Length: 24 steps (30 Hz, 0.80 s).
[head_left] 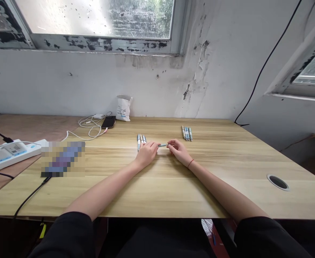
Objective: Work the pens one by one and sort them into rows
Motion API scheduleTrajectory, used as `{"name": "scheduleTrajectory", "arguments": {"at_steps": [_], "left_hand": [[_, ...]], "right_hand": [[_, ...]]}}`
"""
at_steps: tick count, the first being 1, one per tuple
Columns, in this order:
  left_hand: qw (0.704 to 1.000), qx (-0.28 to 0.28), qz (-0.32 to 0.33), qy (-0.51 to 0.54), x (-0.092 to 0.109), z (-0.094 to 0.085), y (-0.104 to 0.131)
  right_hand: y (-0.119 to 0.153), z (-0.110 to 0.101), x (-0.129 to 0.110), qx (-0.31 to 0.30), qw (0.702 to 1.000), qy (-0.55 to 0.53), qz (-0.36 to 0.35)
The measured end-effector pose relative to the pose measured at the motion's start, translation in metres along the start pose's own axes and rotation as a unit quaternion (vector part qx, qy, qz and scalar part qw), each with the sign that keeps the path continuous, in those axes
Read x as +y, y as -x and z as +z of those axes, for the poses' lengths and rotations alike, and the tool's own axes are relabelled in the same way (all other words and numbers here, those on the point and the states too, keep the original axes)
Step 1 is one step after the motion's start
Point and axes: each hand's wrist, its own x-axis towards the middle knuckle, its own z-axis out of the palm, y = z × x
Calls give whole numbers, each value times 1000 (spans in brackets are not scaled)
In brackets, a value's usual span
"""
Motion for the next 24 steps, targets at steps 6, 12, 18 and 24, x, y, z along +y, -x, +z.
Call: {"name": "scheduleTrajectory", "arguments": {"at_steps": [6,12,18,24], "left_hand": [[1000,-5,16,6,-1,1,0],[1000,6,16,19,-5,6,1],[999,12,36,23,-4,4,1],[999,18,25,28,-3,4,0]], "right_hand": [[0,0,1,-29,999,10,-13],[0,0,3,-32,998,51,-32],[3,-1,-7,-40,985,164,-36],[2,-4,-2,-42,989,130,-62]]}}
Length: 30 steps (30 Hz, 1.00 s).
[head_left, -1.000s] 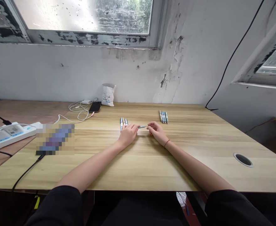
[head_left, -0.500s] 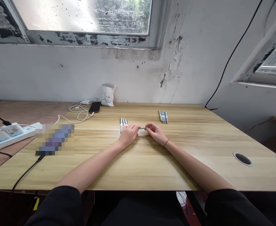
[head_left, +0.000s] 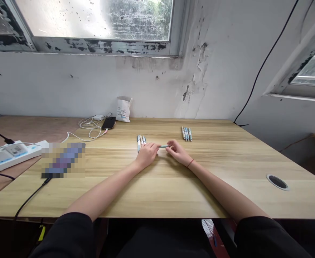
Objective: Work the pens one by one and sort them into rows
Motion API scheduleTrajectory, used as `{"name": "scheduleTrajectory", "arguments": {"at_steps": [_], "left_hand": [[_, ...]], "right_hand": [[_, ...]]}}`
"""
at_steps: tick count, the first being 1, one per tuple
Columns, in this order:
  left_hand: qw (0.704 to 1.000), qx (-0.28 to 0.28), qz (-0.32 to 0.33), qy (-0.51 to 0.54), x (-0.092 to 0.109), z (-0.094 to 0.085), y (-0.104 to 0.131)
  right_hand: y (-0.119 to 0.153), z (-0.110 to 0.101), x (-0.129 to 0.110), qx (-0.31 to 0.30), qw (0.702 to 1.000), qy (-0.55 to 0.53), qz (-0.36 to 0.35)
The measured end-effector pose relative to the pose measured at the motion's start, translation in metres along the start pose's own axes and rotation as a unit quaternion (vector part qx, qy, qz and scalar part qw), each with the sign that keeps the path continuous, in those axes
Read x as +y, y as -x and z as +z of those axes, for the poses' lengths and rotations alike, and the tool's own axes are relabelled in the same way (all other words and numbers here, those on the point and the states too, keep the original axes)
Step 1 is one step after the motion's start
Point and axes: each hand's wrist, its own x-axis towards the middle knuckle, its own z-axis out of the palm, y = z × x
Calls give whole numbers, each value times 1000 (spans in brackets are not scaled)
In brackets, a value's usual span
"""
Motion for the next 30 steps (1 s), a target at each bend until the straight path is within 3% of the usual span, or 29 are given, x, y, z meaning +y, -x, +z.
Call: {"name": "scheduleTrajectory", "arguments": {"at_steps": [7,12,18,23,27,30], "left_hand": [[1000,0,3,9,0,-1,0],[1000,-3,2,4,1,-2,0],[1000,-8,4,11,2,-2,0],[1000,-4,2,6,1,-2,0],[1000,-4,6,4,1,-1,0],[1000,-4,4,5,1,0,0]], "right_hand": [[-1,-1,2,-25,999,31,11],[0,0,1,2,1000,-8,-11],[0,0,-1,-29,999,33,-3],[1,0,0,0,1000,12,-20],[0,0,1,-33,999,24,-9],[0,-1,1,-21,1000,13,-8]]}}
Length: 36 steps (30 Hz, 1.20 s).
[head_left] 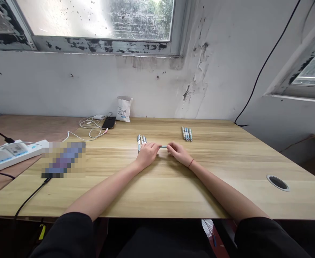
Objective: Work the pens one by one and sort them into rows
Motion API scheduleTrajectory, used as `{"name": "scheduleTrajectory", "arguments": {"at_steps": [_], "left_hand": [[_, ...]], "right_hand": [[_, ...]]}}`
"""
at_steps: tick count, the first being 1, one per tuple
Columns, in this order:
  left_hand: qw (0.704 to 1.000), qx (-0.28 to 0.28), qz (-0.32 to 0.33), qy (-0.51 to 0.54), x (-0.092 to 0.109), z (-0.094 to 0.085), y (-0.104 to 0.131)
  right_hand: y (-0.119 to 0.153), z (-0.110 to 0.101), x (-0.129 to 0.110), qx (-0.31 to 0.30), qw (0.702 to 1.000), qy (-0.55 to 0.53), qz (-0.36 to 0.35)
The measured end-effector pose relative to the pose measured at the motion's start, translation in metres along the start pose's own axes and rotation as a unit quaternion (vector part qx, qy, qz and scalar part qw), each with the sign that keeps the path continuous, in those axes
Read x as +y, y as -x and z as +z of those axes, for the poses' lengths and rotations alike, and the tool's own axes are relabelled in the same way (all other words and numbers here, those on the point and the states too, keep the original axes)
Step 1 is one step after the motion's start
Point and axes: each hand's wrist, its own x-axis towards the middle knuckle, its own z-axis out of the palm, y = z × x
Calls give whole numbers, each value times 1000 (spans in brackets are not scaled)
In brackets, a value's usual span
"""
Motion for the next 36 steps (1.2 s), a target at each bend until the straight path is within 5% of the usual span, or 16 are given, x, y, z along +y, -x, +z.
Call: {"name": "scheduleTrajectory", "arguments": {"at_steps": [36], "left_hand": [[1000,-14,3,5,1,0,0]], "right_hand": [[2,-9,-6,-11,974,213,-75]]}}
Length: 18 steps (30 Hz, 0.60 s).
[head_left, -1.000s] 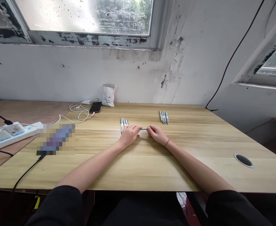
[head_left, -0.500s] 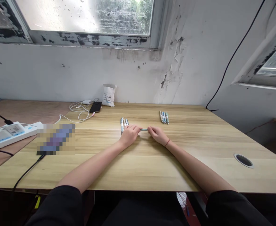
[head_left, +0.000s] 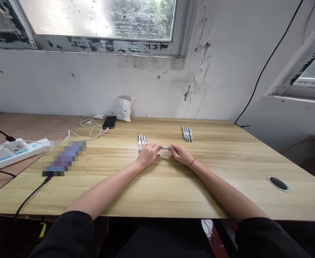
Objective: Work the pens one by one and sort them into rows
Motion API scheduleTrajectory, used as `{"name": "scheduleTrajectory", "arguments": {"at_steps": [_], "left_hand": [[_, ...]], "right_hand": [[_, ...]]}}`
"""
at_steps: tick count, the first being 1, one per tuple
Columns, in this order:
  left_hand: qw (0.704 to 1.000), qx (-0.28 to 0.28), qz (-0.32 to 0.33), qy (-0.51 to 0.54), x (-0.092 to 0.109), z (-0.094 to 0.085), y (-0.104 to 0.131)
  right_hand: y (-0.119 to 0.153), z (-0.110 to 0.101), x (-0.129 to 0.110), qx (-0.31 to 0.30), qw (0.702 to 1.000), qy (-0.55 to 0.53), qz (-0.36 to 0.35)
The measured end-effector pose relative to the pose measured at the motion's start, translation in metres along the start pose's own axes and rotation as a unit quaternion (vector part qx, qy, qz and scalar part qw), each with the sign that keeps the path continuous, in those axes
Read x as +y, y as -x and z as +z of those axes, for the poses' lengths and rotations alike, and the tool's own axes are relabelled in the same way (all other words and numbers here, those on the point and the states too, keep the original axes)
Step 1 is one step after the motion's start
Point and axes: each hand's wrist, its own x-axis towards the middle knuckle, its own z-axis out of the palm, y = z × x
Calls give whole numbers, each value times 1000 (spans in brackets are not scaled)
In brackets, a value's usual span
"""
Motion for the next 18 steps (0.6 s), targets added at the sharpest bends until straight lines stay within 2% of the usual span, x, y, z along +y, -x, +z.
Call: {"name": "scheduleTrajectory", "arguments": {"at_steps": [4,9,14,18], "left_hand": [[1000,7,0,4,1,-1,0],[999,32,17,-20,1,-3,0],[999,27,-7,-45,-6,-5,-2],[999,18,-20,-41,-10,-6,-3]], "right_hand": [[-1,1,3,34,999,23,-15],[0,-3,3,47,994,86,-37],[0,-8,6,87,992,84,-35],[-1,-16,6,66,992,98,-55]]}}
